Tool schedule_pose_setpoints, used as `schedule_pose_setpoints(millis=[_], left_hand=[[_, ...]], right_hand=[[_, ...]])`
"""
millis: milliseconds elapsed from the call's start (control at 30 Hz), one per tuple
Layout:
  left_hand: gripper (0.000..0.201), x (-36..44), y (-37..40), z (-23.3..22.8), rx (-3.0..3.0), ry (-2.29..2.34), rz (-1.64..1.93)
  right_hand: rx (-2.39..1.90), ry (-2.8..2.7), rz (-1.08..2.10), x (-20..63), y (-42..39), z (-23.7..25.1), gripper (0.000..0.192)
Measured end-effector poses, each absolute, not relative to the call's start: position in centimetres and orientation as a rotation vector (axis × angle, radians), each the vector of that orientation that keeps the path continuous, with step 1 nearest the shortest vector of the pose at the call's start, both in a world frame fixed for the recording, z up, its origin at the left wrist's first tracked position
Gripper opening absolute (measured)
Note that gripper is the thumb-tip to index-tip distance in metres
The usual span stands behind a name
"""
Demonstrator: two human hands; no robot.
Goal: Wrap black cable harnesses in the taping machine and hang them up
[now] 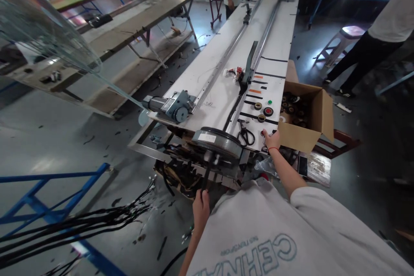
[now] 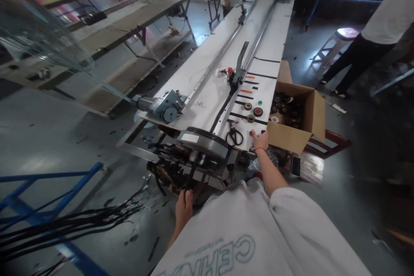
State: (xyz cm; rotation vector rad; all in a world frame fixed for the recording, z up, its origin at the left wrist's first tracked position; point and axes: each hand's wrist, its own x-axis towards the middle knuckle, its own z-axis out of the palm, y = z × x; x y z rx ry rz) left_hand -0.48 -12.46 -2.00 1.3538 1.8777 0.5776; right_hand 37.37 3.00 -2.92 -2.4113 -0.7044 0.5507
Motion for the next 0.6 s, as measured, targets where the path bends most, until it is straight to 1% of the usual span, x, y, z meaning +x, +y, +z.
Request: schedule_pose_setpoints(millis=[133,367,467,533,567,600], left_hand=[[0.062,0.7,-11.2,-2.2,1.327,1.853,0.781],[0.059,2.0,-8.4,-1.7,1.352,1.836,0.846],[0.059,2.5,-7.1,-1.5,1.342,1.774,0.885],[0.060,2.7,-6.3,-1.5,1.275,1.719,0.934],[0.061,2.9,-5.9,-1.6,1.220,1.691,0.952],[0.063,2.9,-5.4,-1.6,1.154,1.665,0.962]], right_hand=[[-2.413,-0.714,0.558,37.3,3.0,-2.8,0.074],[-2.428,-0.726,0.582,37.1,2.9,-1.5,0.070],[-2.464,-0.915,0.376,36.5,3.9,0.6,0.071],[-2.377,-1.139,0.239,35.4,5.3,2.6,0.070],[-2.283,-1.258,0.253,34.6,6.2,3.8,0.067],[-2.171,-1.366,0.332,33.7,7.3,4.9,0.062]])
